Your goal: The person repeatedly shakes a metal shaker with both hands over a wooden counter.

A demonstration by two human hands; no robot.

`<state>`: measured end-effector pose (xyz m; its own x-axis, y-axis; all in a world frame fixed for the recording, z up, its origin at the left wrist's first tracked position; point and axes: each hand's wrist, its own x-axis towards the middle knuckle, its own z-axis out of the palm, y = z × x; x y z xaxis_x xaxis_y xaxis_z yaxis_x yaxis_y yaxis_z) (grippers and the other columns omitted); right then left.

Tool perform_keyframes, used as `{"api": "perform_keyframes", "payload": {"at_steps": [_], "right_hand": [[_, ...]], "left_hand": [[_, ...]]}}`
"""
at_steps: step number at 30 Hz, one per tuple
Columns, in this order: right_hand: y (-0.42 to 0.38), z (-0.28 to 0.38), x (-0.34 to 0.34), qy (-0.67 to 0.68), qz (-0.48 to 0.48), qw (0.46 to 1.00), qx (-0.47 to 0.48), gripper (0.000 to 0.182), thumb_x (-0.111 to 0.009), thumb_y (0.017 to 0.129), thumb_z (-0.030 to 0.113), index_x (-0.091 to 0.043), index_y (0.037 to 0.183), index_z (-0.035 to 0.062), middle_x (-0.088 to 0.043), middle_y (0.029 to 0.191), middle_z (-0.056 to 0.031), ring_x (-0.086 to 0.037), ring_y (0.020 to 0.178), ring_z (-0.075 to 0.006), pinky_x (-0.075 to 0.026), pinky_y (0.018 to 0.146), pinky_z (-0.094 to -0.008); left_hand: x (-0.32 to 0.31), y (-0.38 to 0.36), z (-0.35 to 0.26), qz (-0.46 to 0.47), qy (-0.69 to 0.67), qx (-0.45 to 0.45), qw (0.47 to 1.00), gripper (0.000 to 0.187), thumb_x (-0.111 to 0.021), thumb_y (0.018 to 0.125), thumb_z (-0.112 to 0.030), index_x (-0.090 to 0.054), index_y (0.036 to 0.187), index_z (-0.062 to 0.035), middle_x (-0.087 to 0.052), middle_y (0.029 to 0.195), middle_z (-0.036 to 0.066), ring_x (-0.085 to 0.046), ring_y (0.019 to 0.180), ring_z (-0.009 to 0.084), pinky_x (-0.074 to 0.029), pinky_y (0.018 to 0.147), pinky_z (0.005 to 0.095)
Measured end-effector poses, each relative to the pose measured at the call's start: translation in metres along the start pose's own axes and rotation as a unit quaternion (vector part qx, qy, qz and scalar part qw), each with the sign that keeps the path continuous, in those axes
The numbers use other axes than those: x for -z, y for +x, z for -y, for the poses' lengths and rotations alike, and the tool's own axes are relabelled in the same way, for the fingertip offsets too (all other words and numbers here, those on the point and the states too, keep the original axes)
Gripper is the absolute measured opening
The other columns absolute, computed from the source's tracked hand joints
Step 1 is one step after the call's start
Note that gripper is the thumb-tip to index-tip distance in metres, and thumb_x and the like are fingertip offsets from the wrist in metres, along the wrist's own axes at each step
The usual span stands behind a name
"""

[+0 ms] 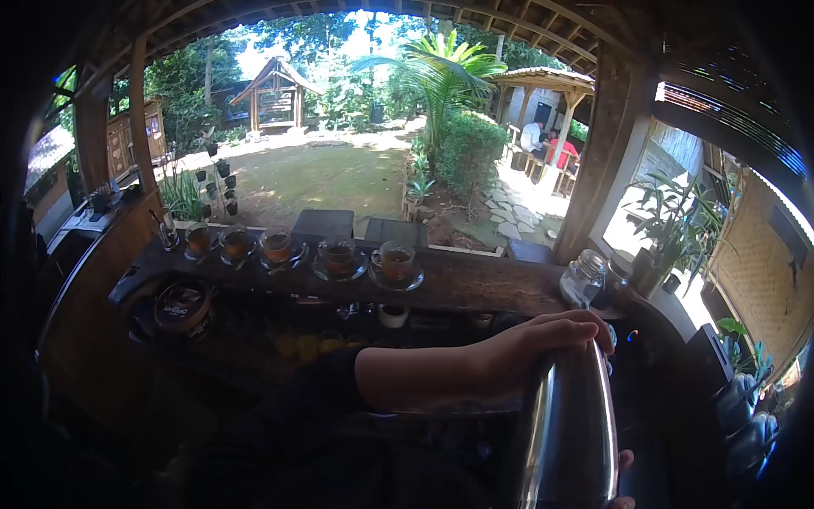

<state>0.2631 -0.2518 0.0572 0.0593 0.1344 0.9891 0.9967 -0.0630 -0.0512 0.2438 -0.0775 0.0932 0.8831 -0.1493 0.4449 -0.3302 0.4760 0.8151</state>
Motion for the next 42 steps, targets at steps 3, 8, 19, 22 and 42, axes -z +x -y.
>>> {"api": "perform_keyframes", "payload": {"at_steps": [3, 8, 19, 22, 42], "right_hand": [[-0.021, 0.018, -0.060, 0.177, -0.145, 0.971, -0.067, 0.089, -0.067, 0.076, 0.053, -0.017, 0.136, 0.0115, -0.032, 0.135, -0.0261, -0.045, 0.119, -0.0407, -0.047, 0.090, -0.0568], [-0.003, 0.012, -0.126, 0.239, -0.062, 0.963, -0.105, 0.094, -0.081, 0.068, 0.022, -0.018, 0.137, 0.0077, -0.042, 0.129, -0.0181, -0.039, 0.124, -0.0352, -0.033, 0.102, -0.0455], [0.023, 0.106, -0.268, 0.475, 0.241, 0.826, 0.185, 0.063, -0.082, 0.060, 0.020, -0.052, 0.115, 0.0128, -0.051, 0.120, -0.0174, -0.051, 0.111, -0.0367, -0.045, 0.088, -0.0468], [0.028, 0.135, -0.279, 0.520, 0.231, 0.791, 0.225, 0.054, -0.078, 0.065, 0.021, -0.057, 0.114, 0.0144, -0.048, 0.125, -0.0140, -0.047, 0.113, -0.0369, -0.044, 0.089, -0.0491], [0.049, 0.128, -0.170, 0.664, 0.125, 0.573, 0.464, 0.040, -0.073, 0.072, 0.024, -0.059, 0.109, 0.0311, -0.050, 0.128, -0.0048, -0.046, 0.116, -0.0404, -0.043, 0.088, -0.0513]], "left_hand": [[0.031, -0.021, -0.001, -0.111, -0.018, 0.054, 0.992, 0.042, -0.046, 0.088, -0.042, -0.054, 0.104, -0.0044, -0.058, 0.089, 0.009, -0.058, 0.075, 0.0184, -0.047, 0.067, 0.0283], [0.126, -0.070, 0.031, -0.205, -0.231, 0.175, 0.935, 0.044, -0.040, 0.090, -0.045, -0.055, 0.106, -0.0071, -0.062, 0.083, 0.009, -0.064, 0.073, 0.0228, -0.049, 0.053, 0.0350], [0.154, -0.241, 0.002, -0.315, -0.422, -0.154, 0.836, 0.027, -0.049, 0.091, -0.039, -0.054, 0.106, -0.0170, -0.053, 0.116, 0.010, -0.059, 0.097, 0.0316, -0.053, 0.076, 0.0424], [0.182, -0.286, -0.007, -0.203, -0.401, -0.168, 0.877, 0.032, -0.048, 0.091, -0.041, -0.056, 0.108, -0.0146, -0.052, 0.114, 0.011, -0.059, 0.091, 0.0335, -0.053, 0.069, 0.0409], [0.042, -0.255, -0.043, -0.166, -0.058, -0.340, 0.924, 0.036, -0.040, 0.094, -0.047, -0.049, 0.112, -0.0164, -0.044, 0.106, 0.007, -0.054, 0.086, 0.0347, -0.048, 0.064, 0.0392]]}}
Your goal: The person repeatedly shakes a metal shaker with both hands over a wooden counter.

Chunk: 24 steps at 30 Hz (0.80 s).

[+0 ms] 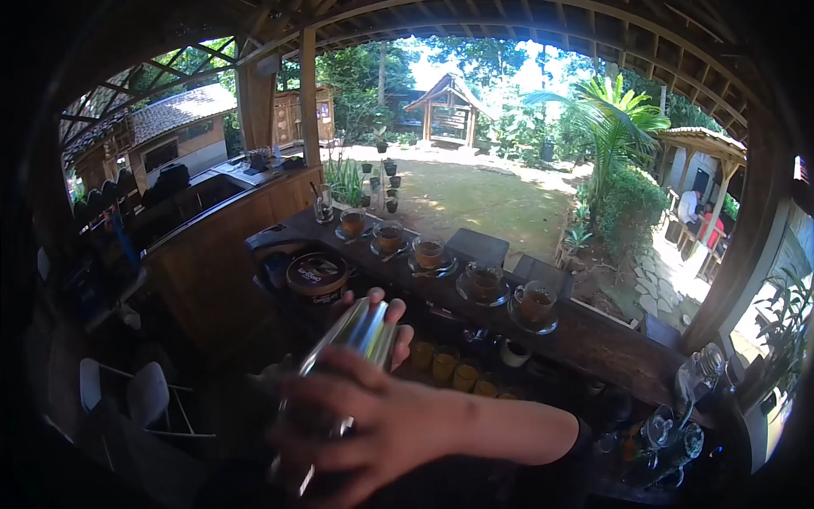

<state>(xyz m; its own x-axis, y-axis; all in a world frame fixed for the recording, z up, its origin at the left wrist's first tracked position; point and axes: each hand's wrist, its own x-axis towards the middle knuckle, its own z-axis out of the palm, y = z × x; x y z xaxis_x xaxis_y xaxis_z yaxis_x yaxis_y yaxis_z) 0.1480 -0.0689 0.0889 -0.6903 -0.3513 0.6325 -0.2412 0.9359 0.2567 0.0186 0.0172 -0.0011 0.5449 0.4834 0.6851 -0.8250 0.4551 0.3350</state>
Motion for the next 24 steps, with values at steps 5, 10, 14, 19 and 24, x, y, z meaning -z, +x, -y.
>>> {"api": "perform_keyframes", "payload": {"at_steps": [5, 10, 14, 19, 24], "right_hand": [[-0.057, -0.036, -0.012, 0.097, -0.151, 0.927, -0.328, 0.071, -0.080, 0.061, 0.023, -0.049, 0.124, 0.0127, -0.051, 0.122, -0.0161, -0.050, 0.111, -0.0374, -0.044, 0.091, -0.0454], [-0.014, 0.050, -0.003, 0.001, -0.057, 0.997, 0.054, 0.044, -0.067, 0.073, 0.023, -0.054, 0.115, 0.0256, -0.051, 0.124, -0.0101, -0.048, 0.115, -0.0394, -0.043, 0.088, -0.0538], [-0.021, 0.055, -0.002, 0.100, -0.076, 0.986, 0.106, 0.031, -0.065, 0.077, 0.027, -0.059, 0.108, 0.0309, -0.057, 0.117, -0.0052, -0.049, 0.113, -0.0420, -0.043, 0.085, -0.0585], [-0.062, 0.019, -0.035, 0.133, -0.170, 0.929, -0.301, 0.065, -0.083, 0.061, 0.025, -0.055, 0.118, 0.0128, -0.055, 0.118, -0.0170, -0.051, 0.114, -0.0363, -0.044, 0.090, -0.0438], [-0.013, 0.081, -0.002, 0.074, -0.028, 0.994, 0.079, 0.034, -0.065, 0.073, 0.033, -0.058, 0.106, 0.0296, -0.054, 0.119, -0.0020, -0.054, 0.109, -0.0323, -0.047, 0.083, -0.0465]], "left_hand": [[0.049, -0.061, 0.081, -0.284, -0.215, 0.065, 0.932, 0.036, -0.046, 0.090, -0.048, -0.052, 0.105, -0.0157, -0.054, 0.101, 0.007, -0.059, 0.087, 0.0253, -0.053, 0.070, 0.0377], [-0.020, -0.045, 0.068, -0.085, -0.036, -0.011, 0.996, 0.043, -0.041, 0.092, -0.050, -0.052, 0.108, -0.0116, -0.050, 0.104, 0.014, -0.059, 0.086, 0.0341, -0.053, 0.069, 0.0401], [-0.037, -0.059, 0.055, -0.039, 0.086, -0.076, 0.993, 0.041, -0.036, 0.095, -0.048, -0.050, 0.117, -0.0166, -0.047, 0.107, 0.013, -0.055, 0.087, 0.0401, -0.049, 0.072, 0.0468], [-0.006, -0.090, 0.116, -0.432, -0.060, -0.083, 0.896, 0.035, -0.051, 0.088, -0.043, -0.058, 0.104, -0.0120, -0.062, 0.081, 0.003, -0.056, 0.056, 0.0127, -0.043, 0.045, 0.0229], [-0.032, -0.074, 0.074, -0.028, 0.077, -0.089, 0.993, 0.041, -0.037, 0.094, -0.044, -0.052, 0.113, -0.0122, -0.048, 0.105, 0.014, -0.055, 0.084, 0.0381, -0.049, 0.073, 0.0442]]}}
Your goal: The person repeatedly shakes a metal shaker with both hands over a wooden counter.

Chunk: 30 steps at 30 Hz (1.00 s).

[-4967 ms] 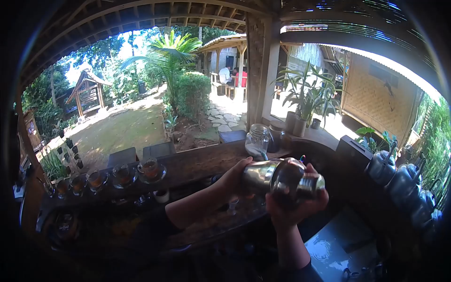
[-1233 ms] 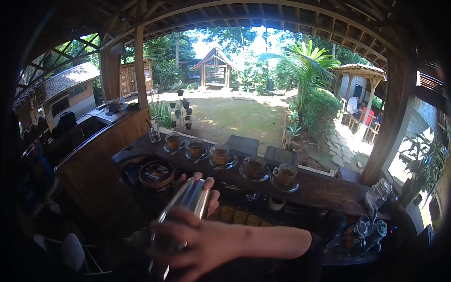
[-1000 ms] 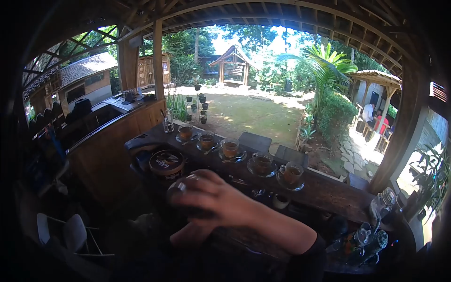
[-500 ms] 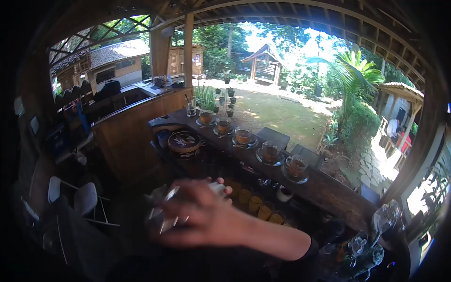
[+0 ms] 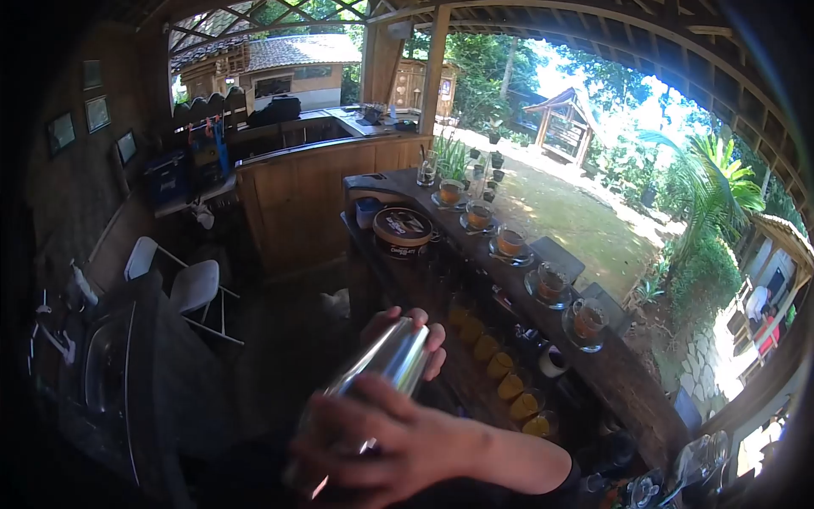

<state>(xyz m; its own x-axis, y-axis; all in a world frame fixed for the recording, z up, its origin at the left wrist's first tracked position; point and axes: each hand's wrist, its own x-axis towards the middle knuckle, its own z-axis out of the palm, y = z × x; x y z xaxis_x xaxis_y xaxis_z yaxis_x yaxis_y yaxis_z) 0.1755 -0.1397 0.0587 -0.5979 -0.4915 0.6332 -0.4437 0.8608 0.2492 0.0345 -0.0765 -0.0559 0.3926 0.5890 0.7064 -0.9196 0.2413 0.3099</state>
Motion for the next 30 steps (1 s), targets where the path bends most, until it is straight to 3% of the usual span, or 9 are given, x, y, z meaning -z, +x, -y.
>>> {"api": "perform_keyframes", "payload": {"at_steps": [4, 8, 12, 16, 18, 19, 24, 26, 30], "right_hand": [[-0.008, -0.030, -0.021, -0.025, -0.094, 0.995, 0.032, 0.041, -0.071, 0.066, 0.026, -0.059, 0.104, 0.0364, -0.052, 0.123, 0.0006, -0.050, 0.112, -0.0355, -0.043, 0.088, -0.0484], [-0.073, -0.102, -0.042, 0.050, -0.146, 0.933, -0.324, 0.092, -0.089, 0.053, 0.023, -0.039, 0.130, 0.0207, -0.051, 0.120, -0.0198, -0.051, 0.110, -0.0405, -0.044, 0.089, -0.0483], [-0.017, -0.099, -0.015, 0.053, -0.124, 0.985, -0.107, 0.045, -0.073, 0.064, 0.010, -0.059, 0.106, 0.0173, -0.054, 0.120, -0.0093, -0.053, 0.110, -0.0344, -0.045, 0.088, -0.0493], [0.004, -0.094, -0.017, -0.040, -0.034, 0.998, -0.021, 0.043, -0.074, 0.065, 0.045, -0.066, 0.102, 0.0254, -0.051, 0.119, -0.0164, -0.049, 0.113, -0.0387, -0.037, 0.096, -0.0518], [-0.017, -0.149, -0.038, 0.000, -0.113, 0.994, -0.011, 0.034, -0.077, 0.065, 0.040, -0.065, 0.093, 0.0236, -0.052, 0.118, -0.0135, -0.048, 0.112, -0.0441, -0.040, 0.092, -0.0551], [-0.043, -0.169, -0.055, 0.015, -0.134, 0.980, -0.148, 0.038, -0.079, 0.063, 0.037, -0.063, 0.095, 0.0244, -0.052, 0.119, -0.0126, -0.048, 0.112, -0.0457, -0.041, 0.090, -0.0557], [-0.024, -0.177, -0.052, -0.009, -0.120, 0.982, -0.143, 0.047, -0.075, 0.063, 0.017, -0.058, 0.101, 0.0370, -0.053, 0.124, -0.0073, -0.047, 0.116, -0.0430, -0.045, 0.087, -0.0535], [0.008, -0.161, -0.054, -0.082, -0.062, 0.995, -0.020, 0.032, -0.065, 0.075, 0.023, -0.058, 0.102, 0.0387, -0.058, 0.114, -0.0060, -0.052, 0.107, -0.0440, -0.039, 0.089, -0.0586], [-0.008, -0.196, -0.062, -0.085, -0.103, 0.991, -0.033, 0.034, -0.069, 0.075, 0.027, -0.057, 0.105, 0.0359, -0.057, 0.115, -0.0073, -0.051, 0.110, -0.0410, -0.038, 0.090, -0.0573]], "left_hand": [[0.009, 0.004, -0.019, -0.075, -0.024, 0.004, 0.997, 0.040, -0.037, 0.094, -0.045, -0.053, 0.111, -0.0121, -0.050, 0.103, 0.014, -0.055, 0.082, 0.0370, -0.048, 0.072, 0.0447], [0.065, -0.030, 0.002, -0.375, -0.099, -0.010, 0.921, 0.029, -0.052, 0.088, -0.040, -0.061, 0.101, -0.0157, -0.063, 0.091, 0.005, -0.061, 0.062, 0.0170, -0.048, 0.046, 0.0252], [0.000, 0.023, -0.050, -0.410, -0.159, -0.023, 0.898, 0.033, -0.052, 0.087, -0.041, -0.058, 0.100, -0.0120, -0.062, 0.091, 0.008, -0.061, 0.071, 0.0185, -0.052, 0.060, 0.0319], [0.015, 0.043, -0.097, -0.078, 0.104, 0.035, 0.991, 0.036, -0.051, 0.087, -0.042, -0.058, 0.101, -0.0098, -0.060, 0.097, 0.016, -0.062, 0.086, 0.0272, -0.052, 0.074, 0.0372], [0.044, 0.048, -0.100, -0.247, -0.123, 0.026, 0.961, 0.039, -0.047, 0.088, -0.042, -0.057, 0.105, -0.0085, -0.061, 0.100, 0.016, -0.062, 0.090, 0.0265, -0.053, 0.075, 0.0383], [0.038, 0.048, -0.082, 0.080, -0.451, 0.104, 0.883, 0.039, -0.044, 0.090, -0.038, -0.057, 0.108, -0.0062, -0.063, 0.103, 0.014, -0.062, 0.094, 0.0263, -0.053, 0.081, 0.0399], [0.080, 0.036, -0.126, -0.373, -0.133, 0.006, 0.918, 0.036, -0.046, 0.090, -0.035, -0.058, 0.110, -0.0067, -0.061, 0.107, 0.014, -0.063, 0.090, 0.0265, -0.052, 0.083, 0.0393], [0.084, 0.062, -0.152, -0.078, -0.047, 0.086, 0.992, 0.034, -0.048, 0.089, -0.038, -0.057, 0.099, -0.0068, -0.055, 0.097, 0.015, -0.062, 0.083, 0.0315, -0.053, 0.075, 0.0388], [0.124, 0.062, -0.159, -0.174, -0.048, 0.076, 0.981, 0.036, -0.047, 0.091, -0.039, -0.055, 0.110, -0.0094, -0.057, 0.103, 0.011, -0.061, 0.091, 0.0253, -0.052, 0.081, 0.0373]]}}
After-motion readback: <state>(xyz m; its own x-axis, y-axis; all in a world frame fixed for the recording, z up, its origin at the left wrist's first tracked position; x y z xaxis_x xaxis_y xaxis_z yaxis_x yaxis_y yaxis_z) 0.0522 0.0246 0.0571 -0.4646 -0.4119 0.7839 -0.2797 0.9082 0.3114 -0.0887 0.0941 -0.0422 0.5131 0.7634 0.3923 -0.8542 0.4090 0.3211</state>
